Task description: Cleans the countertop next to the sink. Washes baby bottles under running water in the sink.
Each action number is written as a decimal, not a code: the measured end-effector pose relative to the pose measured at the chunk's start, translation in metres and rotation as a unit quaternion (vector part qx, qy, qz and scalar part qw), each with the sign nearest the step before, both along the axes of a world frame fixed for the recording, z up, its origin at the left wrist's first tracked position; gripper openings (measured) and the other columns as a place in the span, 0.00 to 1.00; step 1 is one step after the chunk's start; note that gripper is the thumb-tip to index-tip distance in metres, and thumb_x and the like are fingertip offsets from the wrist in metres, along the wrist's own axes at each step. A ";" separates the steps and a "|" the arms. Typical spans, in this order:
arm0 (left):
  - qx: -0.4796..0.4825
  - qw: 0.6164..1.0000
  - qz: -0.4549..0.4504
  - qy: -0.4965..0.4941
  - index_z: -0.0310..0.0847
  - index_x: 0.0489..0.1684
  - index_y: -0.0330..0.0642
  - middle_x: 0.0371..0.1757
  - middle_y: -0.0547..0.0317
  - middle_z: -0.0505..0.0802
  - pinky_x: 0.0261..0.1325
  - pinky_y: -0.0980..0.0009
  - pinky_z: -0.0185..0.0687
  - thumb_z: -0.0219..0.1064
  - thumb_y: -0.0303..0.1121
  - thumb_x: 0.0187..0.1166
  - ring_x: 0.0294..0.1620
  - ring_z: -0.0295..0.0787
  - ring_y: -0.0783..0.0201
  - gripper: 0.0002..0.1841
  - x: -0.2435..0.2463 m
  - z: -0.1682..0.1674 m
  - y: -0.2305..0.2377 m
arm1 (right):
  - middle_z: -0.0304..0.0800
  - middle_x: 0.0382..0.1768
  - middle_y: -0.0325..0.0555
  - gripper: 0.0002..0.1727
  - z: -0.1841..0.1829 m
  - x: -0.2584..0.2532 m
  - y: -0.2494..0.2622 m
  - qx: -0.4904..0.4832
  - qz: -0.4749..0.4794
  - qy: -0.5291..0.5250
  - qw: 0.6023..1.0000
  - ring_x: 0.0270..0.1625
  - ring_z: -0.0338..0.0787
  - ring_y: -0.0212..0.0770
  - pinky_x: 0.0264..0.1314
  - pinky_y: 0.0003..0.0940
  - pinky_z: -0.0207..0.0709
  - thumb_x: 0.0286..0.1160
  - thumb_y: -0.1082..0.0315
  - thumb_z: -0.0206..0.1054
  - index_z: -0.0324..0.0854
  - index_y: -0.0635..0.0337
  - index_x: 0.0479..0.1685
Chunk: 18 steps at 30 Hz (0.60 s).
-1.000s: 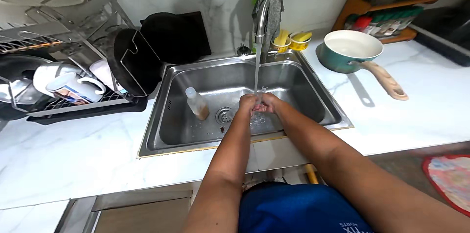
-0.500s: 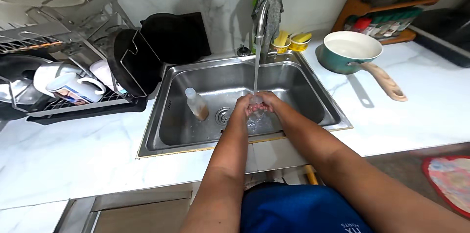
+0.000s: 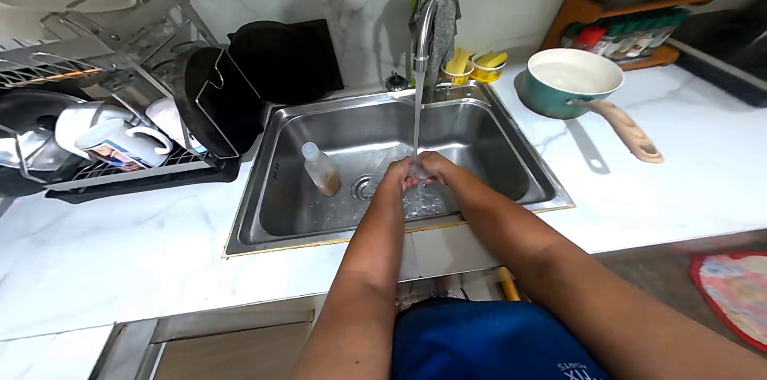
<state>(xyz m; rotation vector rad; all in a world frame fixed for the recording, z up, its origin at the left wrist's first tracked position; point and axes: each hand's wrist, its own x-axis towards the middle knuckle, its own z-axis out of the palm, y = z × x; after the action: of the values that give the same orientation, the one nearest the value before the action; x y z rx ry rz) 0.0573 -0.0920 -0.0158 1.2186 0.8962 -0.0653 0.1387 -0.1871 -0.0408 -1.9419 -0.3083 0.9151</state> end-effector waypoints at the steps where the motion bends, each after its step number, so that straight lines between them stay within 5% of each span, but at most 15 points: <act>1: 0.006 1.000 -0.006 -0.002 0.74 0.70 0.36 0.51 0.44 0.86 0.42 0.68 0.84 0.60 0.42 0.89 0.38 0.85 0.59 0.21 -0.001 0.001 -0.001 | 0.85 0.60 0.61 0.21 0.000 0.000 0.000 -0.004 0.004 -0.003 1.000 0.52 0.86 0.50 0.56 0.49 0.80 0.92 0.58 0.57 0.76 0.62 0.74; 7: 0.012 1.000 -0.016 -0.022 0.73 0.73 0.33 0.60 0.42 0.86 0.50 0.67 0.86 0.66 0.39 0.86 0.48 0.88 0.58 0.23 -0.003 0.004 -0.002 | 0.85 0.60 0.59 0.21 0.005 0.000 0.000 -0.020 0.004 0.025 0.999 0.50 0.87 0.48 0.51 0.45 0.82 0.93 0.59 0.56 0.73 0.57 0.77; 18: 0.007 0.999 -0.019 -0.032 0.75 0.68 0.32 0.53 0.45 0.88 0.47 0.70 0.86 0.76 0.40 0.78 0.43 0.88 0.61 0.27 0.000 0.003 -0.001 | 0.88 0.52 0.57 0.20 0.013 -0.001 -0.001 0.013 -0.028 0.079 0.996 0.43 0.89 0.44 0.46 0.39 0.83 0.94 0.60 0.54 0.72 0.59 0.77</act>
<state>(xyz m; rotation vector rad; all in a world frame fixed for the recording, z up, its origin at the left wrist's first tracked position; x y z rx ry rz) 0.0578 -0.0931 -0.0125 1.2435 0.8198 -0.0508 0.1378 -0.1885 -0.0282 -1.8326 -0.1709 1.0162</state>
